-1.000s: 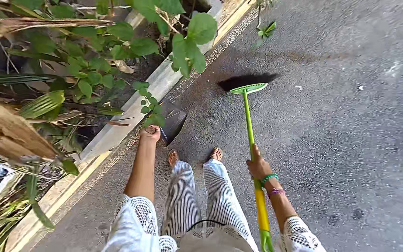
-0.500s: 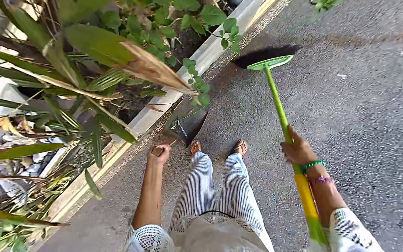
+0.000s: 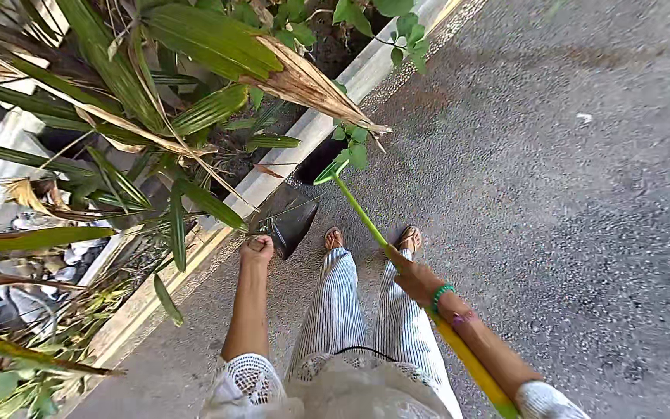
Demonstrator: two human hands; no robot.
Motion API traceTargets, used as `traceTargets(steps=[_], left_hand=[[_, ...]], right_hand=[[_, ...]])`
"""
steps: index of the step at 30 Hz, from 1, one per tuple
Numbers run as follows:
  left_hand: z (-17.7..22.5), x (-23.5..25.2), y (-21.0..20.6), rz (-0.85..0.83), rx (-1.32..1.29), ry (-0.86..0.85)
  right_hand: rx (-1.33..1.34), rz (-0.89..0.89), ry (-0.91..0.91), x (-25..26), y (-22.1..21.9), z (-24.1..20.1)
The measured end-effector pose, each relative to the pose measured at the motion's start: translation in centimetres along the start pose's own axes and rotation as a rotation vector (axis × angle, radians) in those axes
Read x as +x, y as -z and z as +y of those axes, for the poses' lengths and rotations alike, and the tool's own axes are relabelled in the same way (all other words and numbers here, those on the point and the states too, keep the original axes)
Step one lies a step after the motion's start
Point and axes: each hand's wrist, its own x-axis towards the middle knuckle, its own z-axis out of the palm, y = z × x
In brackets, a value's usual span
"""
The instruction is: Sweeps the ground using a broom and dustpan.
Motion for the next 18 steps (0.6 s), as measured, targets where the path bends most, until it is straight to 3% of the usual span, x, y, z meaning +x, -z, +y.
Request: traceTargets(steps=[3, 6, 9, 12, 15, 18], left_hand=[[-0.2, 0.0, -1.6, -0.007, 0.037, -0.007], [-0.6, 0.0, -2.7, 0.0, 0.067, -0.01], [-0.9, -0.1, -2.9, -0.017, 0.084, -0.016], [-1.4, -0.1, -2.8, -0.021, 0.107, -0.013], [-1.8, -0.4, -2.8, -0.028, 0.118, -0.01], [-2.3, -0.4, -2.7, -0.026, 0.133, -0.01]], right_hand=[[0.116, 0.022, 0.0, -5.6, -0.2, 2.4], [0.257, 0.213, -0.004, -8.0, 1.0, 5.0], [0.408, 0.358, -0.045, -5.4, 4.4, 6.3], [0.373, 0.428, -0.142, 0.2, 6.7, 6.2], [0.205, 0.36, -0.16, 3.3, 2.8, 4.5], [0.035, 0.1, -0.15, 1.6, -4.9, 2.4]])
